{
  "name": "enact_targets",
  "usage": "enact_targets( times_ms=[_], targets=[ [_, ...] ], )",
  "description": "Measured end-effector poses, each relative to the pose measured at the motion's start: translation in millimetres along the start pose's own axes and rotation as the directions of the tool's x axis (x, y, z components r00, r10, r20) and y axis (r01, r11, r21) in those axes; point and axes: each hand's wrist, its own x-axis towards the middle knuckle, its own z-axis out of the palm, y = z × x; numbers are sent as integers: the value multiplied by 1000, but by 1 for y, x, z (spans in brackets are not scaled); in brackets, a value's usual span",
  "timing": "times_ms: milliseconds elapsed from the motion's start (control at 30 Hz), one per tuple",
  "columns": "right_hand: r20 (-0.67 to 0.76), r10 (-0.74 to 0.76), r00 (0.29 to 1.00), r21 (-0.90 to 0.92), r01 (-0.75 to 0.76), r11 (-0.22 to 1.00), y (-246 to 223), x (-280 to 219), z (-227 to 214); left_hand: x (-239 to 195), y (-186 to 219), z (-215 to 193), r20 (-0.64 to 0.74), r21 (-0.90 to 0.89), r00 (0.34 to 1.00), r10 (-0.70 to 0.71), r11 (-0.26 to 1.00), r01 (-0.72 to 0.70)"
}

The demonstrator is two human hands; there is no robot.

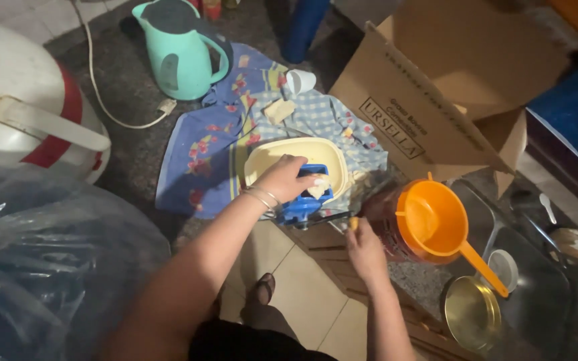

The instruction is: The person grates pieces of bread using a blue manual grater into a white bowl. They then pour the grated bread into a cardboard box using an orange funnel and continue grating more bread.

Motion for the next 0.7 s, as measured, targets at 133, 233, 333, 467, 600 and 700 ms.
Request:
enact_targets(
  times_ms=[133,233,333,467,600,700],
  targets=[
    [-5,107,994,-254,-104,962,129,60,139,1,5,-1,18,51,999,-36,998,35],
    [165,10,986,-304,42,952,174,99,315,6,8,2,34,46,997,-70,997,68],
    [376,-120,919,-43,146,988,30,30,296,12,5,0,43,70,994,-104,992,101],
    [341,8,940,423,-161,892,-80,-40,95,24,-6,2,98,98,987,-131,988,121],
    [58,-121,991,232,105,967,15,5,7,34,-20,14,71,94,991,-115,990,108],
    [48,125,991,-14,-124,992,116,76,94,39,-25,12,40,81,992,-117,990,113]
  ],
)
